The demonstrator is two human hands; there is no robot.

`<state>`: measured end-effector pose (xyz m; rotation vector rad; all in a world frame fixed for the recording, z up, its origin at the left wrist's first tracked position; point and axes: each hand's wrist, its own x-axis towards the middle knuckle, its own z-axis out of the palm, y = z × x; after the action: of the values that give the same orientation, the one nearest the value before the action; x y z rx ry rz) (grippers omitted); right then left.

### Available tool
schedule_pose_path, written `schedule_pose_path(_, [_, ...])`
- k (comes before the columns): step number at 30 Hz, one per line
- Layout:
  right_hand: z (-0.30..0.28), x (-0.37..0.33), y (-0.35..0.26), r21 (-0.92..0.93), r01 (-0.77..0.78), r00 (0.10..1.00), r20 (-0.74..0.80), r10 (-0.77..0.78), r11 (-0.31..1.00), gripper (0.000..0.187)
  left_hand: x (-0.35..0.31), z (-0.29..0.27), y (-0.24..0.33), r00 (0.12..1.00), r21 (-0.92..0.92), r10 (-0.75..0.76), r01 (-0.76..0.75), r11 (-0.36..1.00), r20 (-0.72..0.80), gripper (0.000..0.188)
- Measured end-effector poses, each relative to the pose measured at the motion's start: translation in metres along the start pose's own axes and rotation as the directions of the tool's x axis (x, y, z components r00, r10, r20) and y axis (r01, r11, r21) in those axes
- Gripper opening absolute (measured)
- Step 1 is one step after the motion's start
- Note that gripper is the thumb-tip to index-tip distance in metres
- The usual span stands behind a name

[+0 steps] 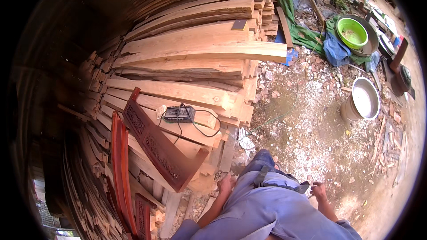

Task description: The person selects wooden planks from a large stack, measures them with a tape measure, and moves them around. The person handles several planks one by one, measuring their length and width, and occasionally placing them back or moving them to a different spot.

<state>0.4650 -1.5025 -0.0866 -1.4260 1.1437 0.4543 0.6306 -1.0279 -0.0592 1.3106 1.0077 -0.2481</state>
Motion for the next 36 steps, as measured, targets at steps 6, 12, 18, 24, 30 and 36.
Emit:
schedule_pose_path(6, [0.015, -0.024, -0.019, -0.024, 0.495, 0.855, 0.187, -0.483, 0.868, 0.023, -0.005, 0.068, 0.052, 0.979, 0.422, 0.158, -0.198, 0.885, 0.129, 0.037])
schedule_pose_path(12, [-0.018, 0.079, -0.086, -0.169, 0.186, 0.965, 0.218, -0.147, 0.968, 0.045, 0.053, 0.096, 0.015, 0.979, 0.299, -0.066, 0.006, 0.954, 0.191, 0.021])
schedule_pose_path(18, [-0.093, 0.153, -0.213, -0.021, 0.259, 0.965, 0.055, -0.258, 0.966, 0.051, 0.054, 0.210, 0.033, 0.985, 0.526, -0.061, -0.034, 0.850, 0.162, 0.029])
schedule_pose_path(24, [-0.127, 0.162, -0.315, 0.126, 0.191, 0.975, -0.137, -0.173, 0.973, 0.045, 0.059, 0.347, 0.135, 0.935, 0.549, 0.040, -0.242, 0.800, 0.353, 0.032])
schedule_pose_path(30, [-0.137, 0.198, -0.293, -0.292, 0.139, 0.989, -0.008, -0.147, 0.946, 0.043, 0.110, 0.465, 0.186, 0.934, 0.142, 0.153, -0.208, 0.968, 0.323, 0.032])
schedule_pose_path(36, [-0.170, 0.291, -0.356, -0.360, 0.138, 0.986, 0.141, -0.093, 0.923, 0.041, 0.116, 0.544, 0.204, 0.971, -0.067, 0.027, -0.011, 0.998, 0.237, 0.056])
